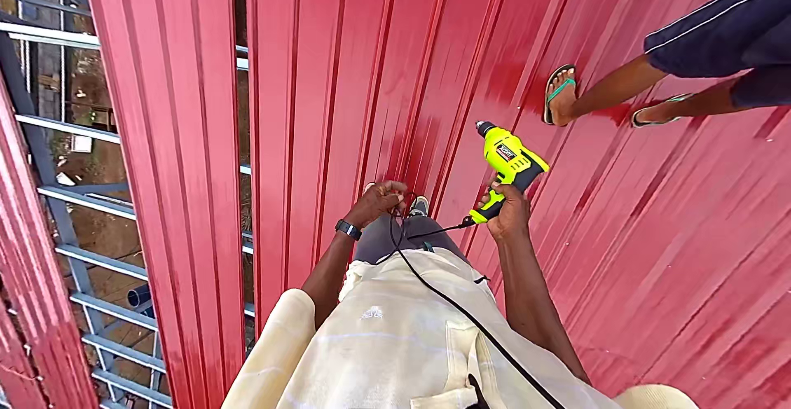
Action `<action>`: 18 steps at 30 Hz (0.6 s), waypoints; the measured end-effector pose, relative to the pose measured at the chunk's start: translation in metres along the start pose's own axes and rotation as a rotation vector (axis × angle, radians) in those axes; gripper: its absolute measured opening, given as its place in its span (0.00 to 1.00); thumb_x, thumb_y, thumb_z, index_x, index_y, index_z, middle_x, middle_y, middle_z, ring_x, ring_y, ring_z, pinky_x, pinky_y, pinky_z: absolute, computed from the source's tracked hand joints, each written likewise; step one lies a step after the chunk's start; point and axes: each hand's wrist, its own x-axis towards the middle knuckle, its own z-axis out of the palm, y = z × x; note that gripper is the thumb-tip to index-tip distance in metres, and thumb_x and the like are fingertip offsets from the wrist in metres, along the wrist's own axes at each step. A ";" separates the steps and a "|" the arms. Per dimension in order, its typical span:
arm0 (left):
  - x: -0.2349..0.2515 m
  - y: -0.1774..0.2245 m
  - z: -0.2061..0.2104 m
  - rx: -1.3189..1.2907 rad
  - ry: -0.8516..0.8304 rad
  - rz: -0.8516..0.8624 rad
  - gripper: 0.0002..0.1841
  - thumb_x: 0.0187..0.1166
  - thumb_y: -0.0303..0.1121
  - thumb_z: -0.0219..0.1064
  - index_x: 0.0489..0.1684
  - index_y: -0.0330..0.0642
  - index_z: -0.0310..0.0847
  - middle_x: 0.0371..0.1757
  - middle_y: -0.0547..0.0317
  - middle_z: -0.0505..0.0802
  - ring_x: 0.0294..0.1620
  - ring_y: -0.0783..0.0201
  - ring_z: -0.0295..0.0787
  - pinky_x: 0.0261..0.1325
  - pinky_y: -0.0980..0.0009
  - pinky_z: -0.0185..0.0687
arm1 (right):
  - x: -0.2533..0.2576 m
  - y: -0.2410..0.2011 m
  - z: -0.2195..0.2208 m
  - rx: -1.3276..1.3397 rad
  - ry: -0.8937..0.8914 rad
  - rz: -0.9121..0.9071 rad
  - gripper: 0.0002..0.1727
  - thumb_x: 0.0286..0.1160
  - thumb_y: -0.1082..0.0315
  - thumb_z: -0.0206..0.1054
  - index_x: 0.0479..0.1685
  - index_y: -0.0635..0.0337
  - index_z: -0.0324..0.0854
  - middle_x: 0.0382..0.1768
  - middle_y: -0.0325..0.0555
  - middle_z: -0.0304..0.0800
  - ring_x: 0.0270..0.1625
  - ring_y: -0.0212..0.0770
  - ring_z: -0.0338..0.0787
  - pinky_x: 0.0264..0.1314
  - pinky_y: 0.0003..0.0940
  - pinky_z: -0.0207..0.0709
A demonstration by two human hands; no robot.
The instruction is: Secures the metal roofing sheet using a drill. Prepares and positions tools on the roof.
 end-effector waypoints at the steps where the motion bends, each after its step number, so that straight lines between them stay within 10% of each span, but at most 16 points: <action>1: 0.005 -0.010 0.003 0.118 -0.043 -0.030 0.15 0.83 0.35 0.66 0.61 0.38 0.85 0.41 0.52 0.95 0.38 0.62 0.92 0.45 0.62 0.88 | 0.001 0.003 -0.002 0.012 0.005 0.009 0.15 0.78 0.71 0.63 0.61 0.63 0.75 0.42 0.52 0.90 0.22 0.41 0.85 0.23 0.38 0.85; 6: 0.013 -0.018 0.023 0.847 -0.158 -0.236 0.27 0.79 0.59 0.63 0.35 0.40 0.91 0.39 0.46 0.93 0.46 0.47 0.91 0.55 0.37 0.82 | 0.002 0.005 -0.006 0.044 0.034 0.024 0.16 0.76 0.71 0.64 0.62 0.64 0.76 0.42 0.54 0.90 0.20 0.41 0.84 0.20 0.38 0.83; 10: 0.021 0.019 0.016 0.570 0.137 -0.013 0.26 0.86 0.49 0.61 0.76 0.43 0.79 0.62 0.50 0.93 0.62 0.56 0.91 0.71 0.49 0.83 | 0.002 0.012 -0.015 0.049 0.091 0.072 0.17 0.73 0.70 0.68 0.60 0.63 0.77 0.40 0.54 0.89 0.20 0.43 0.83 0.19 0.40 0.83; 16: -0.042 0.247 0.051 0.051 0.129 0.868 0.17 0.84 0.34 0.68 0.63 0.30 0.82 0.55 0.43 0.92 0.55 0.49 0.92 0.63 0.54 0.89 | -0.008 0.029 -0.034 0.104 0.151 0.142 0.16 0.72 0.69 0.69 0.57 0.62 0.77 0.34 0.54 0.88 0.18 0.44 0.82 0.18 0.41 0.82; 18: -0.087 0.318 0.076 0.072 0.028 1.269 0.16 0.81 0.40 0.72 0.60 0.42 0.86 0.50 0.51 0.93 0.52 0.53 0.91 0.61 0.57 0.88 | -0.010 0.033 -0.038 0.125 0.189 0.161 0.14 0.72 0.70 0.68 0.54 0.63 0.77 0.33 0.54 0.87 0.18 0.44 0.82 0.18 0.41 0.81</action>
